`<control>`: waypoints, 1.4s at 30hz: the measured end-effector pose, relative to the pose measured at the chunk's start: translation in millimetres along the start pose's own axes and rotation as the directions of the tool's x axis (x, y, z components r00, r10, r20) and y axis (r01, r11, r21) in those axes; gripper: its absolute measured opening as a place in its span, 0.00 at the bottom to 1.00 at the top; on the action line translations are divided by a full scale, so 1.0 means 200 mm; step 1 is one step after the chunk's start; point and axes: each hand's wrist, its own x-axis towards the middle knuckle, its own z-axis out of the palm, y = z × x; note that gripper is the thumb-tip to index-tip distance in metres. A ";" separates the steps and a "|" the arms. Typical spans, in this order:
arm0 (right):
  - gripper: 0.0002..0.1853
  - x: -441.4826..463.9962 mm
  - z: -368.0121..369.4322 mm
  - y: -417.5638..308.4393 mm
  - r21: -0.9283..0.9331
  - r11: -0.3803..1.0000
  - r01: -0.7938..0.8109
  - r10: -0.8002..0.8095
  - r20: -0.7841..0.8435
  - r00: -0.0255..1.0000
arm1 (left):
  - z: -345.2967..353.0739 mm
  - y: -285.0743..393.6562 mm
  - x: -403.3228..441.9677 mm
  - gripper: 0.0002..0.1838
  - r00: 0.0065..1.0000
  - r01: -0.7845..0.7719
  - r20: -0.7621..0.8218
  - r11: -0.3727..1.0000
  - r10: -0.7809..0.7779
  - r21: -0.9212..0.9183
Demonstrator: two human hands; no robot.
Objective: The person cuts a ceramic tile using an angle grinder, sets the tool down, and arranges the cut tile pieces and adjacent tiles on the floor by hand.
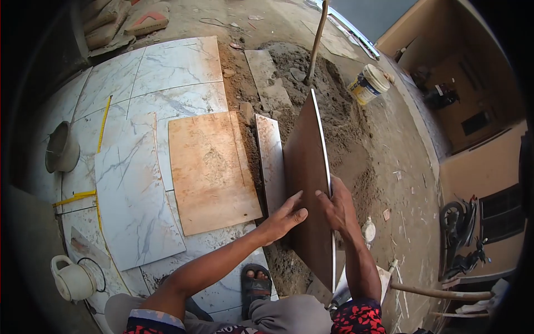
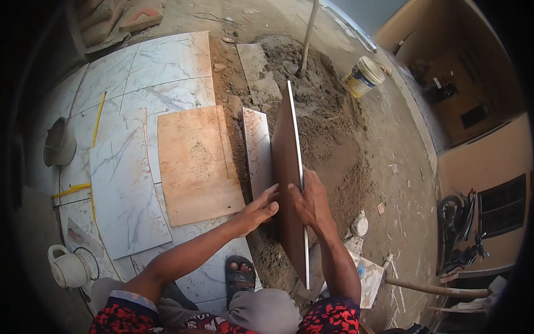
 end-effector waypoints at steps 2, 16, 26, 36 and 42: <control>0.27 0.01 0.07 -0.07 -0.024 0.996 0.082 -0.081 0.029 0.996 | 0.14 0.06 -0.03 0.50 0.992 -0.108 0.052 0.992 0.111 -0.061; 0.32 -0.42 0.34 0.61 0.485 0.776 -0.404 0.417 0.087 0.905 | 0.17 0.07 -0.25 0.40 0.961 -0.035 -0.256 0.868 -0.107 -0.495; 0.28 -1.24 0.93 1.25 0.517 0.243 -0.821 0.772 0.409 0.486 | 0.13 0.04 -0.28 0.36 0.927 -0.153 -0.364 0.799 -0.088 -0.582; 0.25 -1.09 1.16 1.33 0.734 -0.230 -0.639 0.703 0.579 0.412 | 0.12 0.05 -0.26 0.30 0.864 -0.171 -0.502 0.917 -0.036 -0.360; 0.20 -1.04 1.27 1.36 0.808 -0.398 -0.436 0.721 0.569 0.396 | 0.03 0.12 -0.24 0.27 0.826 -0.090 -0.558 0.960 -0.077 -0.264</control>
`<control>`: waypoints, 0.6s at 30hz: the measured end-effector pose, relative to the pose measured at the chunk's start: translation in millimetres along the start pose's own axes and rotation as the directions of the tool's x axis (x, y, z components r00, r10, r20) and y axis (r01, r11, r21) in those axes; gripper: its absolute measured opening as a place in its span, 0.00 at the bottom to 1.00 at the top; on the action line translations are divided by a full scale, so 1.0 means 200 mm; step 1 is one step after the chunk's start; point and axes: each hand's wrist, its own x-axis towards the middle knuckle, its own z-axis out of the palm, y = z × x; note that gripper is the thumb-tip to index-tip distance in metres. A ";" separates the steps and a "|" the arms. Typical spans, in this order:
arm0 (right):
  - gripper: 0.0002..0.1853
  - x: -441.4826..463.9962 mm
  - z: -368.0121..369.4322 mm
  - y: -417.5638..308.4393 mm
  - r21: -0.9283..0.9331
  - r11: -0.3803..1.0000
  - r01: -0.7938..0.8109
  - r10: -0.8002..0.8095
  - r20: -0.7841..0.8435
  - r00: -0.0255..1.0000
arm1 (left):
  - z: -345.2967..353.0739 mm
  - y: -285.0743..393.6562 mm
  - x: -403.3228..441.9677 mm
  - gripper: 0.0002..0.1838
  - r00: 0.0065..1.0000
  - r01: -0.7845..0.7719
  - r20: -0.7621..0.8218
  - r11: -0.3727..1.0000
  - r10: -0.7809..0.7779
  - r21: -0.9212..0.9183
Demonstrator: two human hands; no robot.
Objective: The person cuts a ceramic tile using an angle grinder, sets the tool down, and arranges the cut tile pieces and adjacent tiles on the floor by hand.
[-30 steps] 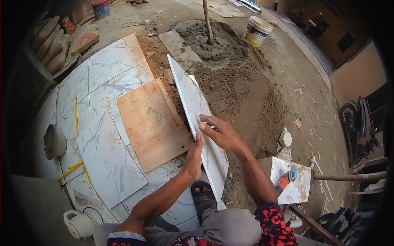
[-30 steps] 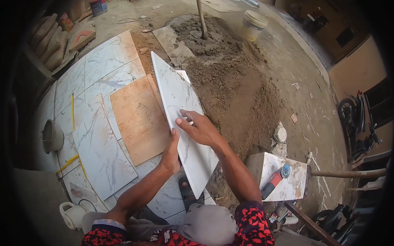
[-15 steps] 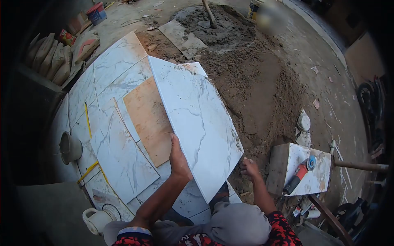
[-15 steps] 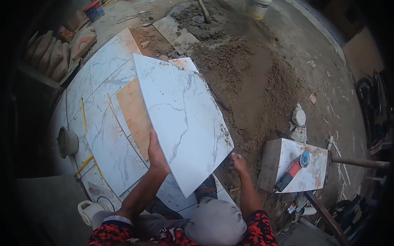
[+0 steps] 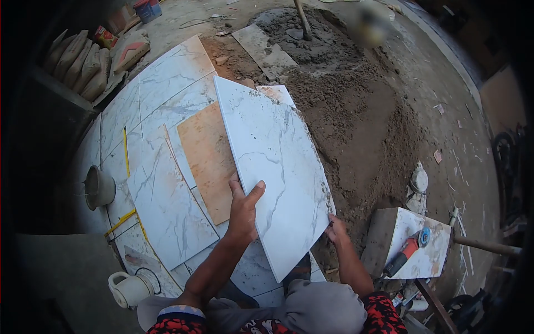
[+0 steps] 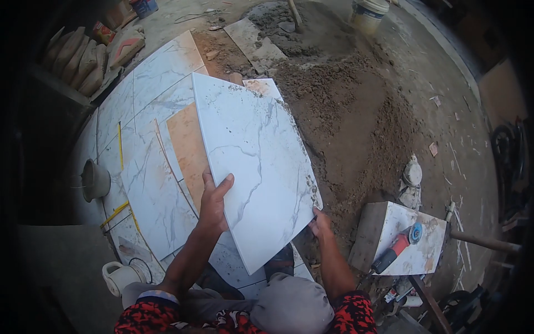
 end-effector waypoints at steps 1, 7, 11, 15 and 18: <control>0.19 0.06 -0.01 0.03 0.029 1.000 0.007 -0.008 0.052 0.999 | -0.01 0.01 0.01 0.27 1.000 0.005 0.007 1.000 -0.005 -0.002; 0.19 0.10 0.06 0.07 0.063 0.996 0.065 -0.067 0.031 0.997 | -0.06 0.05 0.02 0.34 0.998 0.018 0.058 0.998 -0.022 0.061; 0.24 0.18 0.07 0.13 0.083 0.993 0.078 -0.078 -0.005 0.997 | -0.07 0.04 0.02 0.40 0.996 -0.020 0.087 0.995 0.012 0.099; 0.27 0.14 0.09 0.16 0.224 0.963 0.148 -0.143 -0.043 0.989 | -0.11 0.07 -0.02 0.41 0.993 -0.049 0.115 0.992 0.035 0.116; 0.29 0.05 0.16 0.16 0.266 0.944 0.197 -0.171 -0.118 0.978 | -0.15 0.13 -0.05 0.42 0.994 -0.103 0.060 0.979 0.094 0.177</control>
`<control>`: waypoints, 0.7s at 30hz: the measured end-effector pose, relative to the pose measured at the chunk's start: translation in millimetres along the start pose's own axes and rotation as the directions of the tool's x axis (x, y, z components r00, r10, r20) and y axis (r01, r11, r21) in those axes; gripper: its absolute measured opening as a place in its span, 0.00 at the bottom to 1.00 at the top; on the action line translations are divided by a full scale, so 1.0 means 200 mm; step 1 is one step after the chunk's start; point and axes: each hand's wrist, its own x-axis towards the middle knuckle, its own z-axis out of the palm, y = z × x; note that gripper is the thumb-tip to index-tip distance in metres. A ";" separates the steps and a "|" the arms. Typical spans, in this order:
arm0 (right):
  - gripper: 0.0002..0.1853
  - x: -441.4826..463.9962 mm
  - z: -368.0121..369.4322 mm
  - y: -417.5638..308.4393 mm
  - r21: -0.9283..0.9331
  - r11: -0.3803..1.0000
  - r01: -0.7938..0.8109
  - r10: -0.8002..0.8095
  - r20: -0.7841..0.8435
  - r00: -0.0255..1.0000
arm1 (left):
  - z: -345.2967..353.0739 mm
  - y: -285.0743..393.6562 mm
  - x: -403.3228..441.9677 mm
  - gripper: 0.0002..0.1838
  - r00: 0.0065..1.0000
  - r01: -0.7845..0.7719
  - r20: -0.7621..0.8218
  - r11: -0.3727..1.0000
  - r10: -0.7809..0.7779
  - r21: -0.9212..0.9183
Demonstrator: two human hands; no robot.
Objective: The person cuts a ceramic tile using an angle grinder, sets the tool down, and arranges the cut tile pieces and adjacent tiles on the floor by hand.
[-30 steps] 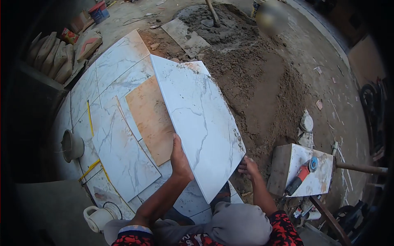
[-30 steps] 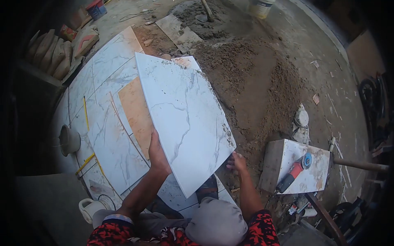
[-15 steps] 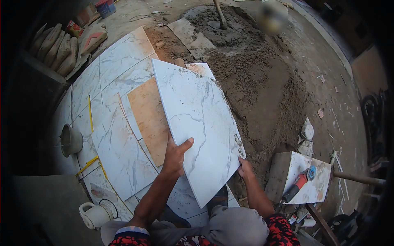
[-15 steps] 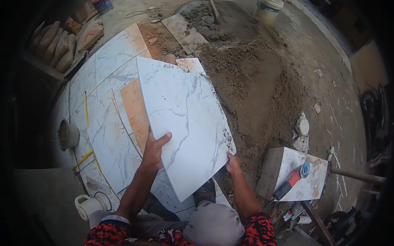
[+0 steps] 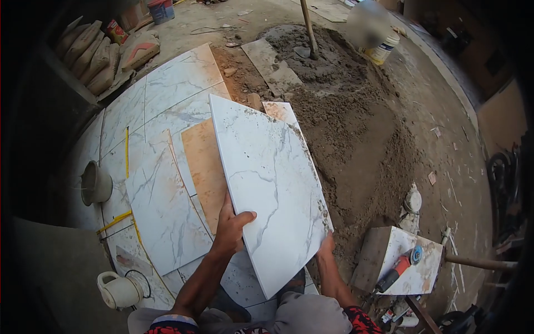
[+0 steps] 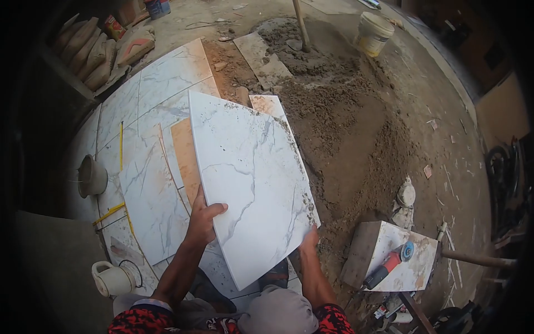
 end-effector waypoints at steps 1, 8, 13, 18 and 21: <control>0.31 -0.09 0.06 -0.04 -0.106 0.991 0.077 -0.083 -0.051 0.995 | -0.03 0.02 0.00 0.42 1.000 -0.004 -0.005 1.000 0.004 0.000; 0.40 -0.17 0.39 -0.16 -0.432 0.864 0.257 -0.323 -0.087 0.942 | -0.25 0.13 -0.01 0.42 0.992 -0.040 -0.126 0.996 0.030 -0.075; 0.39 -0.10 0.57 -0.11 -0.422 0.849 0.318 -0.354 -0.006 0.935 | -0.42 0.17 0.02 0.43 0.980 -0.133 -0.162 0.987 0.116 -0.095; 0.39 -0.09 0.67 -0.03 -0.419 0.838 0.351 -0.387 -0.002 0.922 | -0.59 0.17 0.04 0.43 0.974 -0.151 -0.189 0.980 0.126 -0.126; 0.37 -0.05 0.59 0.02 -0.515 0.753 0.410 -0.448 0.057 0.892 | -0.70 0.10 0.05 0.43 0.973 -0.138 -0.202 0.984 0.112 -0.116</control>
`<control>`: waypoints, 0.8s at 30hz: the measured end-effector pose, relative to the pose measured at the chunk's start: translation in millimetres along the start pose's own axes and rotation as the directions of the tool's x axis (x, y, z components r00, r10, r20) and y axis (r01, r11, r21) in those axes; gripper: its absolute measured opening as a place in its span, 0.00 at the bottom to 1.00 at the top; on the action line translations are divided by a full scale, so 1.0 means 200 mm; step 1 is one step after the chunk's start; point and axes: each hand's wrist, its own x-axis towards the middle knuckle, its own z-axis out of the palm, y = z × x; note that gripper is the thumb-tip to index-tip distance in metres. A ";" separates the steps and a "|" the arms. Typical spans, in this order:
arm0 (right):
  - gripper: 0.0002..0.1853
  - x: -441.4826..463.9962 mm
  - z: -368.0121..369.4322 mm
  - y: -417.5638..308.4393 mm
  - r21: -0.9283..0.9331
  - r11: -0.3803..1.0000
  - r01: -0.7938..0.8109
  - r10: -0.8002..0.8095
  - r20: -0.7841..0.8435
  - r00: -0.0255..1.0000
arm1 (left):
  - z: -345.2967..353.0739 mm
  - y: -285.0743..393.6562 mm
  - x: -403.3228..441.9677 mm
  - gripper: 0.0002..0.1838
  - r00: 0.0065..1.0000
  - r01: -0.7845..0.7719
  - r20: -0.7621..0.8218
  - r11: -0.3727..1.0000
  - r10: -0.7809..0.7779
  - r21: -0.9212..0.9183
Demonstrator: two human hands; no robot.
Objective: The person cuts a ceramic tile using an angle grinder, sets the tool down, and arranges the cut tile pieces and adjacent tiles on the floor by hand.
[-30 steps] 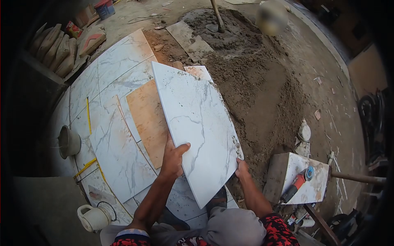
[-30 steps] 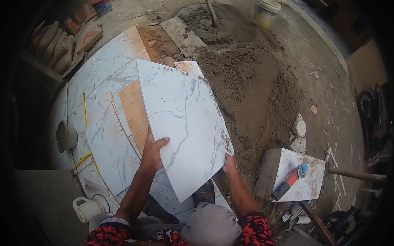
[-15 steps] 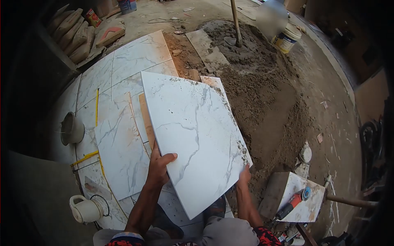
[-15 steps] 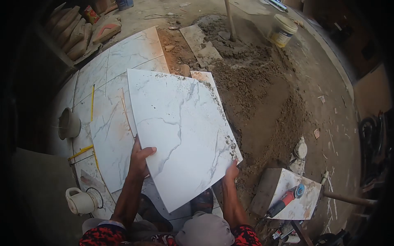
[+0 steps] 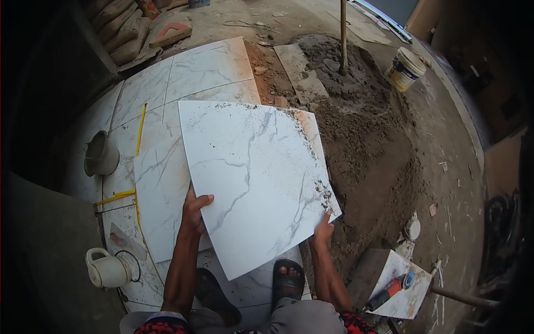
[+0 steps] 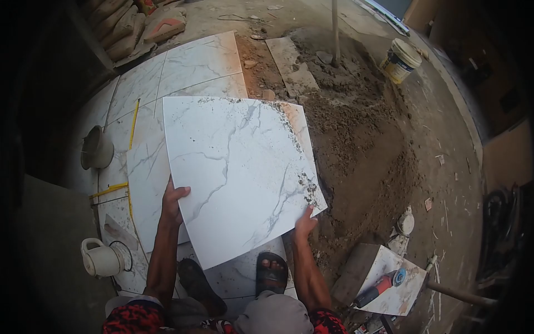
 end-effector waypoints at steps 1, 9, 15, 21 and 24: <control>0.36 -0.02 0.01 -0.01 0.005 1.000 -0.001 0.001 -0.006 1.000 | -0.03 -0.01 0.02 0.42 1.000 0.008 0.004 1.000 -0.008 0.004; 0.26 -0.11 -0.02 -0.02 0.143 0.989 -0.040 0.004 0.240 0.971 | -0.27 -0.14 0.09 0.43 0.998 0.060 0.003 0.994 -0.060 -0.093; 0.24 -0.16 -0.04 -0.08 0.141 0.978 -0.153 0.097 0.338 0.936 | -0.41 -0.24 0.13 0.42 0.992 0.124 0.022 0.978 -0.122 -0.166; 0.23 -0.15 -0.10 -0.12 -0.038 0.981 -0.192 0.187 0.476 0.859 | -0.55 -0.34 0.15 0.34 0.993 0.049 -0.106 0.999 -0.051 -0.025; 0.22 -0.16 -0.12 -0.18 -0.100 0.980 -0.172 0.199 0.499 0.843 | -0.64 -0.45 0.18 0.30 0.989 0.052 -0.141 0.999 -0.054 -0.016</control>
